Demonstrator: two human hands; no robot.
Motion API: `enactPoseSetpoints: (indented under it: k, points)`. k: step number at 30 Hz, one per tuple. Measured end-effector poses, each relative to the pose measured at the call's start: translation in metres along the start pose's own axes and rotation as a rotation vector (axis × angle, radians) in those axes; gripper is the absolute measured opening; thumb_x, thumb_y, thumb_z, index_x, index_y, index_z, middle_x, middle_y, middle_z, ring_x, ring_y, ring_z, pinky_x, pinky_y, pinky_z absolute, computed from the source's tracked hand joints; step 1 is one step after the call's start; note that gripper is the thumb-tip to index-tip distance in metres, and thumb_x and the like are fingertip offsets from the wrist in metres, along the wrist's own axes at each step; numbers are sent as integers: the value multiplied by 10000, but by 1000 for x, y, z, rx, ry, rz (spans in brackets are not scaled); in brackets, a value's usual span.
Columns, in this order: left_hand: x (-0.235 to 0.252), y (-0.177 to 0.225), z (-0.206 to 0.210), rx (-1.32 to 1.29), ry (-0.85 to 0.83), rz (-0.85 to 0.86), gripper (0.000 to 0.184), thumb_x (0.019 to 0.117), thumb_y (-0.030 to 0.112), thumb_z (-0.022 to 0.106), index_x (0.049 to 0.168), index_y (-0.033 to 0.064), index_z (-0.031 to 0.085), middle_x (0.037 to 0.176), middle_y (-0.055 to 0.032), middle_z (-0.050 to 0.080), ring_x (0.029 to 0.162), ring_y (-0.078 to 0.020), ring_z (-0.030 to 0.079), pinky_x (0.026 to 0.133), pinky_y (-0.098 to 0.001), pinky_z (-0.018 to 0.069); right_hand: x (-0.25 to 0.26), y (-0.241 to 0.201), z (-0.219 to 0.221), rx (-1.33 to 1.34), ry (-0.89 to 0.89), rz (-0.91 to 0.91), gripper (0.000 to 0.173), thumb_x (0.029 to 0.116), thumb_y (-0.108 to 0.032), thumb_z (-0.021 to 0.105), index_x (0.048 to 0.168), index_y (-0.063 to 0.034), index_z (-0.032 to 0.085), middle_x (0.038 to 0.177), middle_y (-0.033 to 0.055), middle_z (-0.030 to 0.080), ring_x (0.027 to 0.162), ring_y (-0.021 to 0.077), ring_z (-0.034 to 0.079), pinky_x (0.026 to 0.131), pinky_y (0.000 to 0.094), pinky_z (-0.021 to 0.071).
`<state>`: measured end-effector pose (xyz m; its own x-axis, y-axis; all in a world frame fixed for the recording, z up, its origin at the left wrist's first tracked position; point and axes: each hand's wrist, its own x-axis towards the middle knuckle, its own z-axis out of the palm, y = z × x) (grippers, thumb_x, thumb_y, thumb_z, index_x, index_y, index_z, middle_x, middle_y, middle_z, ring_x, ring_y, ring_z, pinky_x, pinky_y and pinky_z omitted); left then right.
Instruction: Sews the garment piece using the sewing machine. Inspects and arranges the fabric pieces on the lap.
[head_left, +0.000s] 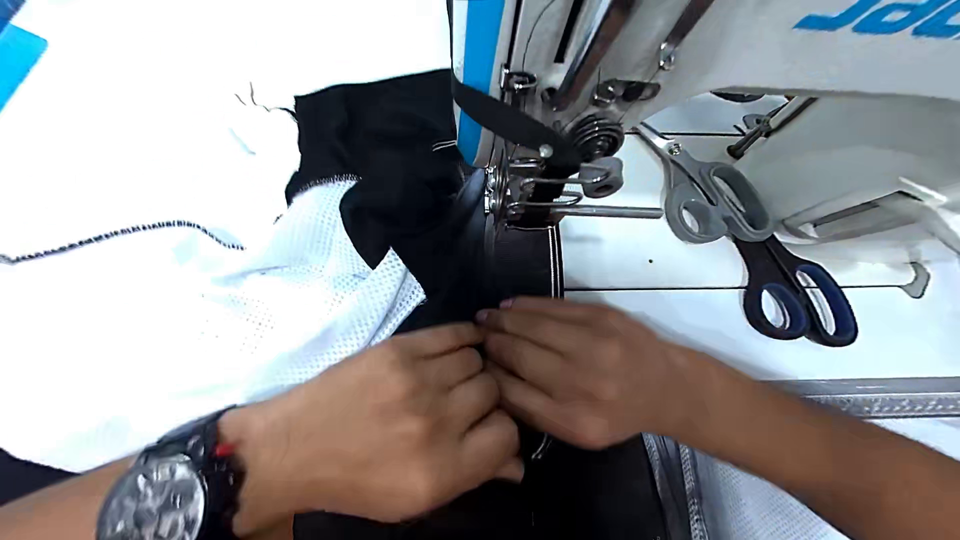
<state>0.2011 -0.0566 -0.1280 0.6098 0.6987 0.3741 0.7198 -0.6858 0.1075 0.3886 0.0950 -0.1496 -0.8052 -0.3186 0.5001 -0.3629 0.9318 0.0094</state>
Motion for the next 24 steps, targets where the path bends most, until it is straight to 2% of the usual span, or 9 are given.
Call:
enactPoseSetpoints:
  k: [2,4,7,8,9,10,11,16,24]
  points:
    - [-12,-26,-2,-83,-7,-20,600,1111,465,264,825,113,656,776,-23,658,893,-190,691,1060,-457,495,-5,-6,-4,-10,-41,10,243,1037,-64,487,1008,-46,728,1060,133,766,1095,282,727,997,418,571]
    - [-26,-51,-6,-189,65,-29,656,1115,436,215,832,93,697,828,-25,696,915,-168,683,903,-376,547,-12,-1,-11,55,-51,40,250,1044,-61,499,1030,-63,749,1108,96,769,1144,243,713,1037,380,557]
    - [-24,-55,-9,-214,162,-179,537,1116,315,305,861,88,719,783,23,682,764,-49,641,665,-232,519,-13,6,-14,119,-48,40,245,1041,-54,514,1028,-71,759,1084,69,773,1136,212,713,1042,347,553]
    - [-16,-52,-7,-123,137,-245,425,1093,290,376,952,104,732,774,34,659,696,-46,619,583,-231,495,-12,6,-13,120,-52,34,247,1035,-48,514,1022,-72,759,1077,67,773,1129,209,714,1035,343,555]
    - [-7,-47,-3,-32,95,-290,361,1073,301,430,1125,123,739,780,18,650,631,-88,605,508,-271,468,-11,6,-13,119,-57,29,252,1030,-42,511,1019,-72,761,1075,66,771,1123,208,714,1030,342,556]
    - [1,-42,2,50,45,-322,393,1064,331,443,1314,157,691,783,-7,623,568,-138,570,444,-309,420,-11,6,-14,114,-65,26,258,1027,-36,506,1016,-72,762,1074,63,769,1115,204,714,1026,342,558]
    - [7,-36,7,119,-2,-354,441,1062,354,435,1416,184,635,808,-32,603,549,-176,551,422,-332,396,-12,6,-16,108,-72,27,261,1027,-33,504,1009,-75,761,1072,57,771,1107,200,717,1022,343,560]
    - [7,-18,21,171,-48,-450,459,1077,372,390,1384,170,665,970,-82,633,780,-233,611,618,-360,487,-26,10,-26,166,-101,89,211,1022,-71,547,1040,-86,756,1091,57,769,1162,202,700,1065,348,541]
    - [2,-54,14,62,-24,-364,425,1078,308,402,1333,157,706,914,-86,598,766,-216,571,633,-341,451,-22,28,-20,165,-69,116,228,1025,-85,558,1073,-49,778,1115,88,772,1162,231,702,1079,346,520]
